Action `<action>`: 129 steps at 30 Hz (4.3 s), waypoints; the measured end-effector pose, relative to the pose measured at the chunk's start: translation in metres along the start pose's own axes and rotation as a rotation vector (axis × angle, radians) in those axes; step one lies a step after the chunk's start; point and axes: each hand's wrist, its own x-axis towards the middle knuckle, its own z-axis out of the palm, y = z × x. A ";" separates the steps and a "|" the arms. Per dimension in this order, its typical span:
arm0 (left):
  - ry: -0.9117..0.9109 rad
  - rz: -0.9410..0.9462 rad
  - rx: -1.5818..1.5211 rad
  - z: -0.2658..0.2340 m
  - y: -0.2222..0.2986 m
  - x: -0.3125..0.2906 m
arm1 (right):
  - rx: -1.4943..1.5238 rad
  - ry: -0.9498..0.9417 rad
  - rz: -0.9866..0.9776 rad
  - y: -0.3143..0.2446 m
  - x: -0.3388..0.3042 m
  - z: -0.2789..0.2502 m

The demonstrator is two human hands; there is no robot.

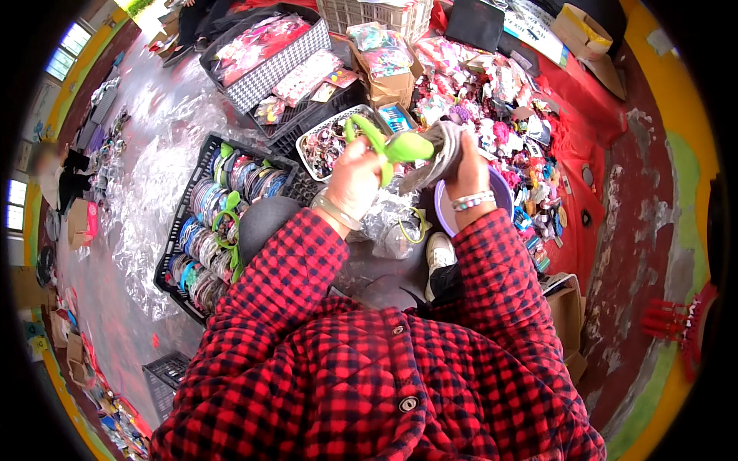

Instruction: The person cleans a green plastic object and a curved yellow object with a cloth.

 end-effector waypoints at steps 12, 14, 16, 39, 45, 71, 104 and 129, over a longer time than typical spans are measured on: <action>0.332 0.109 -0.180 -0.020 0.003 0.011 | -0.297 -0.340 0.339 -0.018 -0.039 0.032; 0.248 0.043 -0.150 -0.017 0.004 0.007 | -0.384 -0.463 0.329 -0.014 -0.035 0.019; 0.197 0.000 -0.122 -0.011 0.005 0.005 | -0.543 -0.464 0.336 -0.015 -0.034 0.014; 0.237 -0.261 -0.195 -0.014 -0.002 0.008 | -1.055 -0.680 0.134 -0.007 -0.040 0.025; 0.294 -0.162 -0.331 -0.017 0.008 0.010 | -1.113 -0.691 0.278 -0.001 -0.025 0.001; -0.031 -0.190 -0.553 -0.046 0.020 0.017 | -1.132 -0.686 0.124 0.002 -0.035 0.003; -0.030 -0.133 -0.258 -0.013 -0.013 0.009 | -0.985 -0.627 -0.037 0.018 -0.050 0.018; 0.309 -0.259 -0.061 0.004 0.011 0.003 | -1.129 -0.571 -0.125 0.009 -0.034 0.013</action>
